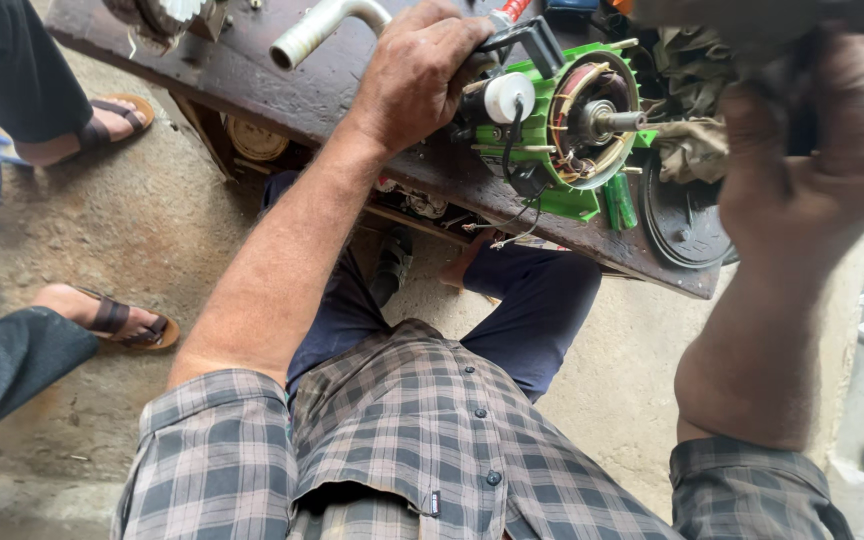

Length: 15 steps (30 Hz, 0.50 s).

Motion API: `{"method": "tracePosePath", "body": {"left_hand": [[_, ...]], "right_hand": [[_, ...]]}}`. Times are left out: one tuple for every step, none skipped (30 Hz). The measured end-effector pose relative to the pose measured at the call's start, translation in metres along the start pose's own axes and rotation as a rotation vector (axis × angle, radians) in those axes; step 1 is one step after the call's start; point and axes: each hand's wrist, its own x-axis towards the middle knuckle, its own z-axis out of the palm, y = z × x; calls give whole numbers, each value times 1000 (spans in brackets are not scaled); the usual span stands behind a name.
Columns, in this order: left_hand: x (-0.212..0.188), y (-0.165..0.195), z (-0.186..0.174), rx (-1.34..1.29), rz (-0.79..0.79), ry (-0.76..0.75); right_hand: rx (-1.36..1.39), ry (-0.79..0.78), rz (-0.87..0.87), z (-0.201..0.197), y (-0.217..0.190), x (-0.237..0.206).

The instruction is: The person assembles a small electric motor by aligning and seating a metal end cap onto the green stator housing. They use a hammer to tap the cap into place and pliers to adjust or secure components on the shaft. The motor remains on the workbench throughout the process.

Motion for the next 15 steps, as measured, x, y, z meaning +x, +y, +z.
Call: {"method": "tracePosePath", "body": {"left_hand": [[1, 0, 1, 30, 20, 8], [2, 0, 1, 60, 42, 17], [3, 0, 1, 89, 62, 25], [3, 0, 0, 63, 51, 20], [3, 0, 0, 37, 37, 13], [3, 1, -1, 12, 24, 5], [3, 1, -1, -51, 0, -18], [3, 2, -2, -113, -25, -41], [3, 2, -2, -174, -48, -64], [2, 4, -2, -136, -55, -85], [2, 5, -2, -92, -58, -105], [2, 6, -3, -47, -60, -123], [2, 7, -3, -7, -54, -121], [0, 9, -4, 35, -51, -118], [-2, 10, -6, 77, -48, -114]], "right_hand": [[55, 43, 48, -3, 3, -5], [113, 88, 94, -7, 5, -11], [122, 123, 121, -9, 9, -19], [134, 156, 152, -9, 13, -29], [148, 189, 186, -9, 17, -41], [164, 222, 220, -9, 22, -54], [183, 256, 251, -10, 29, -67], [85, 223, 272, -6, 39, -79], [-15, 203, 302, 3, 50, -92], [-114, 181, 330, 11, 60, -105], [-211, 173, 364, 20, 70, -116], [-300, 129, 348, 29, 79, -128], [-388, 84, 332, 36, 87, -138], [-408, 70, 341, 42, 93, -148], [-427, 57, 350, 49, 97, -156]]}}
